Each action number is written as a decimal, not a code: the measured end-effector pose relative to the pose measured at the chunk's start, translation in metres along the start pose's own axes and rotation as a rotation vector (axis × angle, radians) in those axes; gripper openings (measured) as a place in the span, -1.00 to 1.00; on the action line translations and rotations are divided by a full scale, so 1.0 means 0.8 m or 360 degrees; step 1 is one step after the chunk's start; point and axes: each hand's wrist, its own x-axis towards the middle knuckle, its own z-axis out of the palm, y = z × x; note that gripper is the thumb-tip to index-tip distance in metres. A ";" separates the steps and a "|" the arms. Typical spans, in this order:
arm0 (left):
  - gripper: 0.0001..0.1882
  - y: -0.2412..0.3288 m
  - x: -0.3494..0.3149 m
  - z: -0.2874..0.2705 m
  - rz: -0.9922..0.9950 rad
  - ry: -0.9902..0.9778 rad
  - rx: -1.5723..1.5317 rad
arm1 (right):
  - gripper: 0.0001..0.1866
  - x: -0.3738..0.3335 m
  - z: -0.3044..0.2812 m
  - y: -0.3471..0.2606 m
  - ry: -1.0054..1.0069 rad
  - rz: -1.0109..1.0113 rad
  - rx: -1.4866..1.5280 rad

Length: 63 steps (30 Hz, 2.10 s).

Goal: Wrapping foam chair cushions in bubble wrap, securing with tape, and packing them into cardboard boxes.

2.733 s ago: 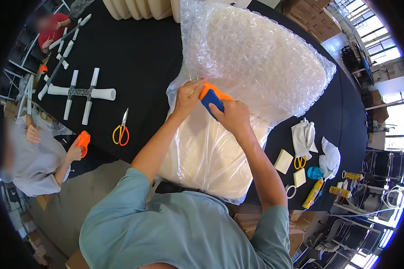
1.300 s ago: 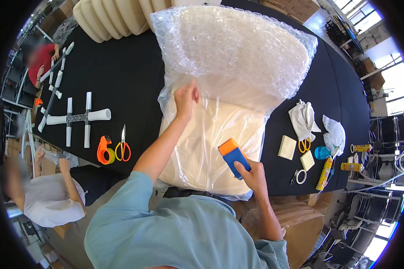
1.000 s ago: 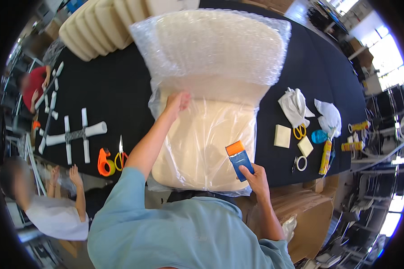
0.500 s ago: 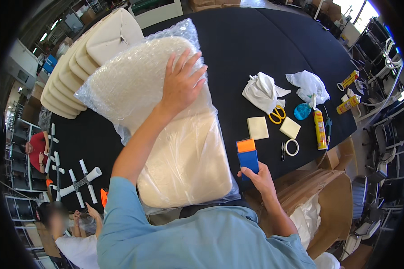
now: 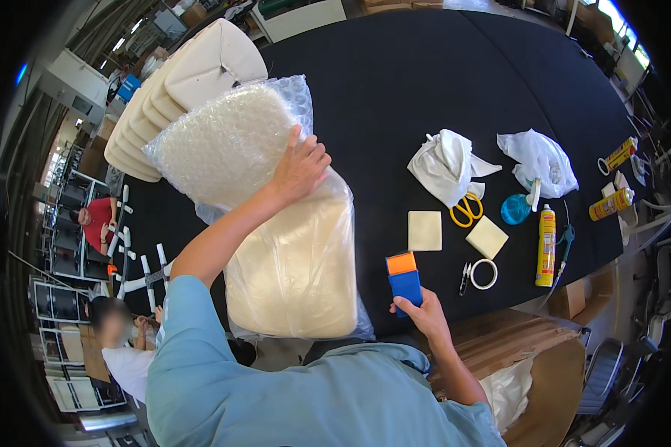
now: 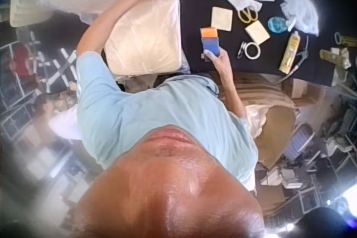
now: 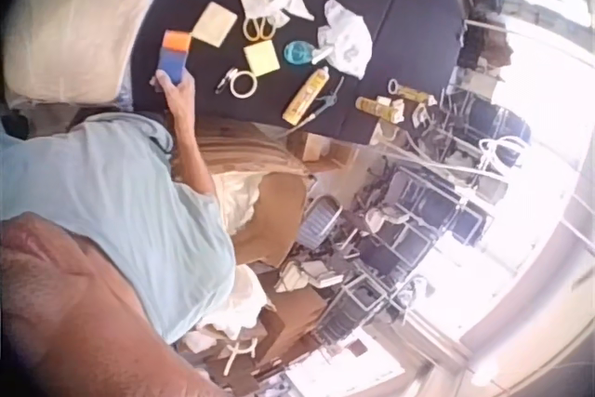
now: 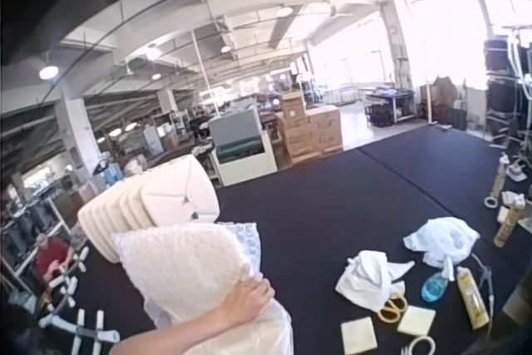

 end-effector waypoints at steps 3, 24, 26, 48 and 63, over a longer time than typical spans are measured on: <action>-0.67 0.013 -0.012 -0.002 -0.0027 -0.0001 -0.0076 | -0.81 0.003 -0.008 -0.006 -0.0045 0.0058 -0.0052; -0.66 0.173 -0.041 -0.136 -0.1324 0.0675 -0.2034 | -0.56 0.116 -0.044 -0.162 -0.0253 -0.1763 -0.1716; -0.58 0.165 -0.029 -0.163 -0.1319 0.0756 -0.2076 | -0.58 0.108 -0.038 -0.181 -0.0399 -0.1804 -0.1754; -0.82 0.180 -0.103 -0.071 -0.2474 0.1447 -0.2903 | -0.54 0.201 -0.123 -0.256 -0.0351 -0.1458 -0.2378; -0.79 0.170 -0.093 0.031 -0.2747 0.1897 -0.2888 | -0.39 0.400 -0.010 -0.283 -0.0553 -0.1348 -0.2686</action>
